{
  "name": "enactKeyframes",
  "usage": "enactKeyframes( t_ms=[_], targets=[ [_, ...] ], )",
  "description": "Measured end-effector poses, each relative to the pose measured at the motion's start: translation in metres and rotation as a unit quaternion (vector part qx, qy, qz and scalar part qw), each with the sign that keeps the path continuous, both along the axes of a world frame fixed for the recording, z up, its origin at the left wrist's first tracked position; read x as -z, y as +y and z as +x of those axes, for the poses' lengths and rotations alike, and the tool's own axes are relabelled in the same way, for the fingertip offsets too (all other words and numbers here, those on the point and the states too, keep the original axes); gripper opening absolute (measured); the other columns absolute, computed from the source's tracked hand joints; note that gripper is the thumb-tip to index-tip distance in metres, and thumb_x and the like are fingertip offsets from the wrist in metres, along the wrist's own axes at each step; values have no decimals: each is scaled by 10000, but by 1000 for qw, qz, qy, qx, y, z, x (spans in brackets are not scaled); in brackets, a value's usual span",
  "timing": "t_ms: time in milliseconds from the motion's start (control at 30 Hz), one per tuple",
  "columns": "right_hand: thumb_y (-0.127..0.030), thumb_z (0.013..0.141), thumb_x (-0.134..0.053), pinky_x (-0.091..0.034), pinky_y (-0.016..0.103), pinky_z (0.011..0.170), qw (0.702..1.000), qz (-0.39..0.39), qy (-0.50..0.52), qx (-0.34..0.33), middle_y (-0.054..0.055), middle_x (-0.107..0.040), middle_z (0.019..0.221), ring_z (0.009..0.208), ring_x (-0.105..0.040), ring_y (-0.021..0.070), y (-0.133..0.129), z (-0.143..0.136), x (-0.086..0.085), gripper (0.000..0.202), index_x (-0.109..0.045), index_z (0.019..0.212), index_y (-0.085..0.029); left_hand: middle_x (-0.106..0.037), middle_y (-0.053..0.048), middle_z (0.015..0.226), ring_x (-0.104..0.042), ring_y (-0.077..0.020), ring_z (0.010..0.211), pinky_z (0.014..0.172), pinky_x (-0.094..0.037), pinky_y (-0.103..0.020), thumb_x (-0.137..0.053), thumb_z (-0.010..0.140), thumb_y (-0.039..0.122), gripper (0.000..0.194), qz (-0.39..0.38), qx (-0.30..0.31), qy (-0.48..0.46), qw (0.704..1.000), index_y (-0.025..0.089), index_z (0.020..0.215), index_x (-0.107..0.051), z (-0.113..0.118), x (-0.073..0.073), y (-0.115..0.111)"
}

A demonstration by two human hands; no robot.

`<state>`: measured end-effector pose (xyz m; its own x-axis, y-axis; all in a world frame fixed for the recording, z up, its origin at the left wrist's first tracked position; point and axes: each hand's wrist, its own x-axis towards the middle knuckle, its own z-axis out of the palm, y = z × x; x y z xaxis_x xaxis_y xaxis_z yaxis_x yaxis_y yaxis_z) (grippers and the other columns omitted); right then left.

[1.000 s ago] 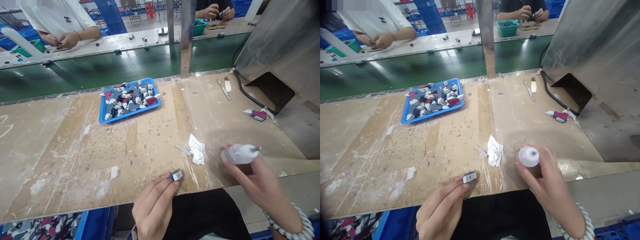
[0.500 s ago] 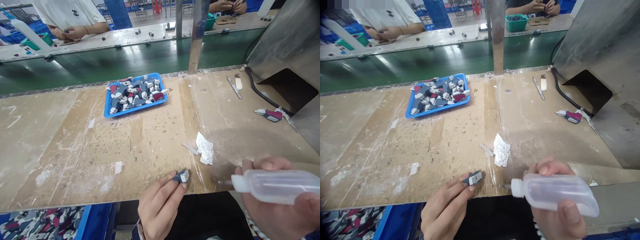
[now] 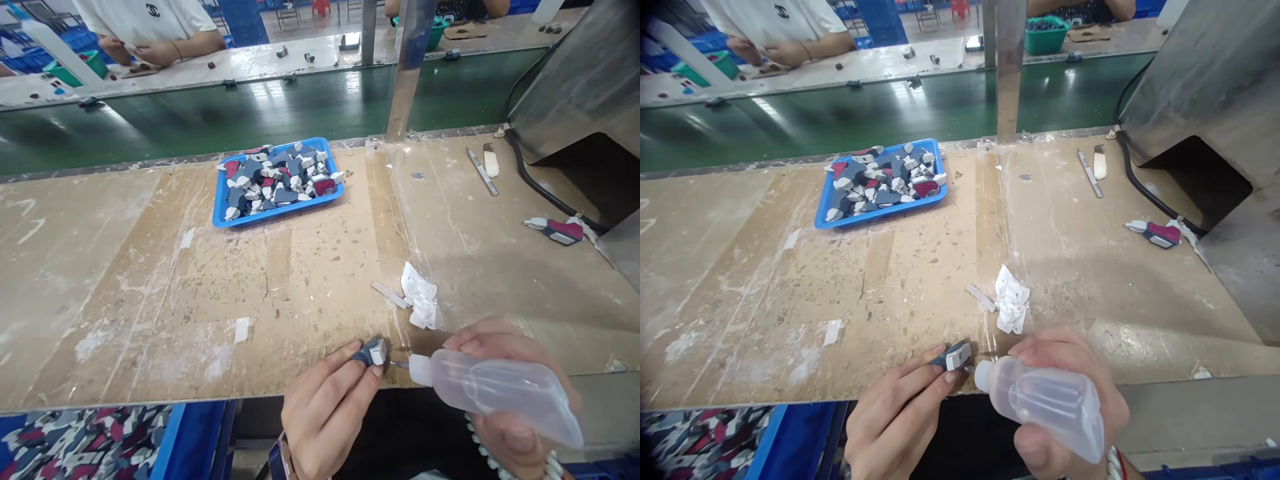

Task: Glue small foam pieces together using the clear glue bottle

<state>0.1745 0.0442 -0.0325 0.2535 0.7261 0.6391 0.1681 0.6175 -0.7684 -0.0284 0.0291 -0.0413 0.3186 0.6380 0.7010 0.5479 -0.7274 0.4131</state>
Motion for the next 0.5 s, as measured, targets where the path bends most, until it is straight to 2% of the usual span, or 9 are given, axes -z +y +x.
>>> enactKeyframes(
  t_ms=[133, 367, 500],
  targets=[
    [-531, 923, -707, -478, 395, 575, 999, 12, -50, 0, 62, -651, 795, 733, -632, 239, 3, 3, -1, 399, -689, 1026, -146, -708, -94, 1082, -666, -234, 1190, 994, -607, -318, -666, 907, -62, 231, -5, 5, -11, 1000, 57, 1091, -737, 0, 1, 0],
    [-554, 946, -671, -537, 372, 560, 999, 1, -49, -2, 75, -665, 778, 759, -646, 237, 5, 4, -1, 416, -684, 985, -141, -710, -102, 1103, -686, -243, 1145, 971, -628, -346, -721, 829, -106, 355, 3, 4, -28, 1000, 56, 1145, -723, 2, 6, -1],
    [-568, 936, -677, -548, 359, 554, 999, -15, -40, 6, 69, -671, 789, 764, -655, 232, 3, 4, -1, 423, -685, 980, -147, -721, -106, 1080, -704, -257, 1116, 939, -646, -358, -724, 830, -91, 351, 4, -1, -29, 1000, 69, 1142, -726, 2, 8, -1]
  ],
)
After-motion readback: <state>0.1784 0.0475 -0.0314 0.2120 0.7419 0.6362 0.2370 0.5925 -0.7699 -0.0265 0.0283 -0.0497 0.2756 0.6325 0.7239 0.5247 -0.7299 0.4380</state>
